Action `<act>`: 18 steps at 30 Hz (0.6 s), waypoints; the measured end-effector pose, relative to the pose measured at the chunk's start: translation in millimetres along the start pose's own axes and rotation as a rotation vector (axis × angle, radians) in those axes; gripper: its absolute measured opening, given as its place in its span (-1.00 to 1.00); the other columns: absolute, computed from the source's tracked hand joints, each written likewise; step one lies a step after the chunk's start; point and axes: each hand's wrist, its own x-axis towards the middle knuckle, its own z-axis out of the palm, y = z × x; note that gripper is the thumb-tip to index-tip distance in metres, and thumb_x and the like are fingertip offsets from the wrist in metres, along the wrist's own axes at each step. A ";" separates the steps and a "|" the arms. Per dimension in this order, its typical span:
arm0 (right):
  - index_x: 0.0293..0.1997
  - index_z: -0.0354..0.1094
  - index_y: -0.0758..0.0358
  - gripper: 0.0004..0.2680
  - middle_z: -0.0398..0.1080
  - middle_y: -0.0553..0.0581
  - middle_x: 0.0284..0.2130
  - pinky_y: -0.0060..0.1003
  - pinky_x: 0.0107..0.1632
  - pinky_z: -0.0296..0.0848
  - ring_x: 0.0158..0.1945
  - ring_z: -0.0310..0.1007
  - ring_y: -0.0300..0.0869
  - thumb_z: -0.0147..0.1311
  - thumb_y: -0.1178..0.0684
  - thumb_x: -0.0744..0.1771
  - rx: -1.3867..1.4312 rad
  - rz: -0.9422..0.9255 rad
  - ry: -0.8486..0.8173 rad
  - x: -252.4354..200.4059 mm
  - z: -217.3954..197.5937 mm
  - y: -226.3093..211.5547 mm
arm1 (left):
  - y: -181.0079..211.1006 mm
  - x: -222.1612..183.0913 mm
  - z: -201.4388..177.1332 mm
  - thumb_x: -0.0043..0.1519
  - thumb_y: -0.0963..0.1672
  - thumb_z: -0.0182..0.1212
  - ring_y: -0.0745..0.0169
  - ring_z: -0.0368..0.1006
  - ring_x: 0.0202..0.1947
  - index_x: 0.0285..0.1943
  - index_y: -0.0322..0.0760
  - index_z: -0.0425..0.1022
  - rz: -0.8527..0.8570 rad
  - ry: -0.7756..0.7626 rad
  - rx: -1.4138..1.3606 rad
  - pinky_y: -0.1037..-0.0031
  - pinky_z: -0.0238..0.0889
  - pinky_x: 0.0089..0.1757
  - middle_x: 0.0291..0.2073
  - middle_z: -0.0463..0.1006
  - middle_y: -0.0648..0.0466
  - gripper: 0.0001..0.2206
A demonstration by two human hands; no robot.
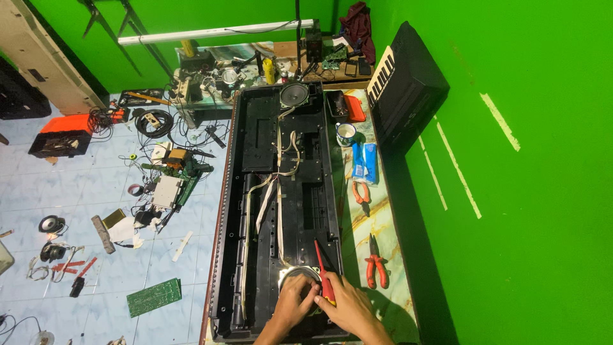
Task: The person works on the internal components of a disassembled electronic keyboard using a screwdriver to tighten screws on a speaker and handling wires.
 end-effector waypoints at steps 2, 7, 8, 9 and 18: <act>0.25 0.17 0.07 -0.56 0.37 0.23 -0.05 0.01 -0.05 0.46 -0.08 0.49 0.19 0.15 -0.23 0.30 0.012 -0.005 0.019 -2.1 -1.5 -1.6 | 0.7 0.3 -0.2 0.19 -0.12 0.30 -0.07 0.48 -0.23 -0.28 -0.35 0.54 0.005 0.009 -0.008 0.25 0.27 -0.09 -0.35 0.61 -0.02 -0.85; 0.06 0.35 0.21 -0.69 0.35 0.18 -0.12 -0.04 -0.12 0.46 -0.13 0.49 0.13 0.19 -0.10 0.30 0.065 -0.185 0.186 -2.3 -8.3 -4.8 | 7.6 3.0 -6.1 0.19 -0.12 0.31 -0.03 0.48 -0.24 -0.28 -0.35 0.55 -0.009 0.052 -0.004 0.27 0.28 -0.12 -0.36 0.61 -0.03 -0.84; 0.02 0.38 0.24 -0.73 0.37 0.18 -0.15 -0.06 -0.12 0.46 -0.14 0.49 0.12 0.20 -0.05 0.30 0.068 -0.274 0.247 -0.1 -10.3 -5.8 | 9.8 4.7 -8.0 0.19 -0.12 0.31 -0.03 0.48 -0.25 -0.28 -0.35 0.55 -0.005 0.065 -0.002 0.28 0.28 -0.13 -0.36 0.61 -0.03 -0.84; -0.02 0.42 0.28 -0.77 0.39 0.18 -0.18 -0.07 -0.12 0.46 -0.14 0.49 0.11 0.21 0.01 0.30 0.071 -0.362 0.308 0.6 -12.5 -6.3 | 12.0 7.3 -10.1 0.19 -0.12 0.30 -0.02 0.48 -0.27 -0.28 -0.35 0.55 -0.005 0.084 -0.013 0.29 0.28 -0.15 -0.36 0.61 -0.03 -0.85; -0.13 0.43 0.37 -0.87 0.52 0.16 -0.24 -0.25 -0.26 0.58 -0.30 0.64 -0.09 0.18 0.17 0.30 0.357 -0.390 0.225 17.8 -23.3 -7.8 | 38.9 31.8 -17.3 0.21 -0.16 0.29 0.13 0.48 -0.41 -0.28 -0.43 0.57 0.019 0.176 -0.131 0.39 0.30 -0.29 -0.46 0.58 -0.03 -0.86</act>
